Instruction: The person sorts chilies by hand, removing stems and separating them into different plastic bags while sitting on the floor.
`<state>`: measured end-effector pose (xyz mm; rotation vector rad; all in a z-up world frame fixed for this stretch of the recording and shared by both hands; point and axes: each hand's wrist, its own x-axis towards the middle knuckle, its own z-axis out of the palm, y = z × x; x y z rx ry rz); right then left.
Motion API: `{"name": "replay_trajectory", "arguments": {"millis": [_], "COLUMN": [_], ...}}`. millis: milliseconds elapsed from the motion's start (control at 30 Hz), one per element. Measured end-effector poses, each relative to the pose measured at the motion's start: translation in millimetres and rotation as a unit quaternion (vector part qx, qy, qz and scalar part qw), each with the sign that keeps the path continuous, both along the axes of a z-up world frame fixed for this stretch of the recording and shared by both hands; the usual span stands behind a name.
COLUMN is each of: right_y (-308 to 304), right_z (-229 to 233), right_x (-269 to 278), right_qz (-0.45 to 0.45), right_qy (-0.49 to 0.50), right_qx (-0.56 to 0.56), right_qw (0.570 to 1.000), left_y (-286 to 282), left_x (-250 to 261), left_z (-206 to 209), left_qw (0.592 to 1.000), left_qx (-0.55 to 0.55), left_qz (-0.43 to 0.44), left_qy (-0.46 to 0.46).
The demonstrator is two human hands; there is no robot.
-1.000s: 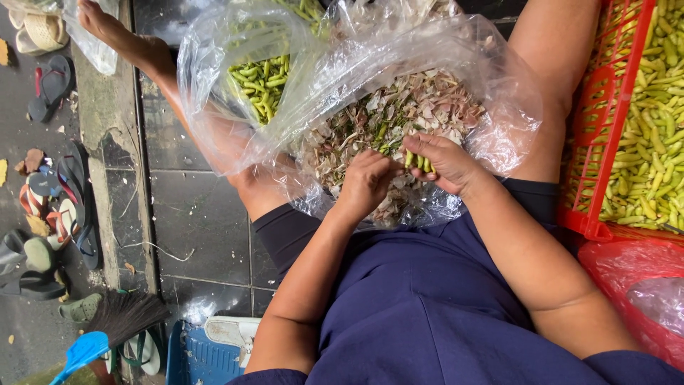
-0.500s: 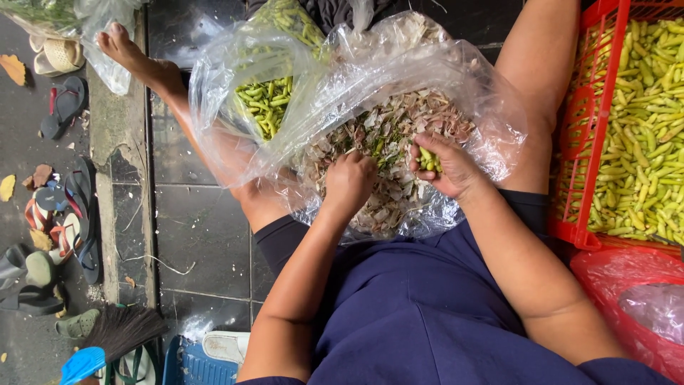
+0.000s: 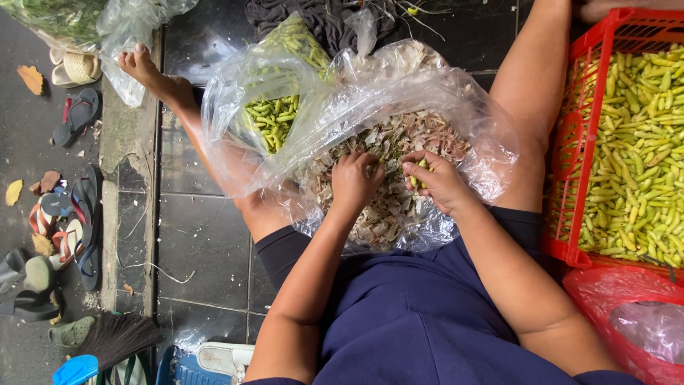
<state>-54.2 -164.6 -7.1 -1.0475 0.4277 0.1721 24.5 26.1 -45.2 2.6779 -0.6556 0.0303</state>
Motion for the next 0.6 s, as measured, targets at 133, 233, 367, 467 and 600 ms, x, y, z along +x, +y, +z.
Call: {"name": "replay_trajectory", "arguments": {"millis": [133,233,367,467,600], "right_y": [14,23,16,16,20], "right_z": [-1,-9,-9,-12,-16], "right_x": [-2,-1,-10,-9,-14], "right_qz": [0.013,0.005,0.021,0.045,0.023], "right_qy": [-0.048,-0.067,-0.107,-0.161,-0.197], "right_qx": [-0.084,-0.062,-0.083,-0.18,-0.254], "right_qw": [0.995,0.996,0.991,0.969,0.947], "left_y": [5,-2,-6,-4,3], "left_x": [-18,-33,-37,-34,-31], "left_z": [21,75,51,43,35], "left_qw": [0.994,0.895,0.774,0.686,0.645], "left_qx": [-0.084,-0.314,-0.481,-0.562,-0.569], "left_qz": [-0.023,0.023,0.095,0.14,0.162], "left_qy": [0.067,0.316,0.402,0.44,0.483]}}
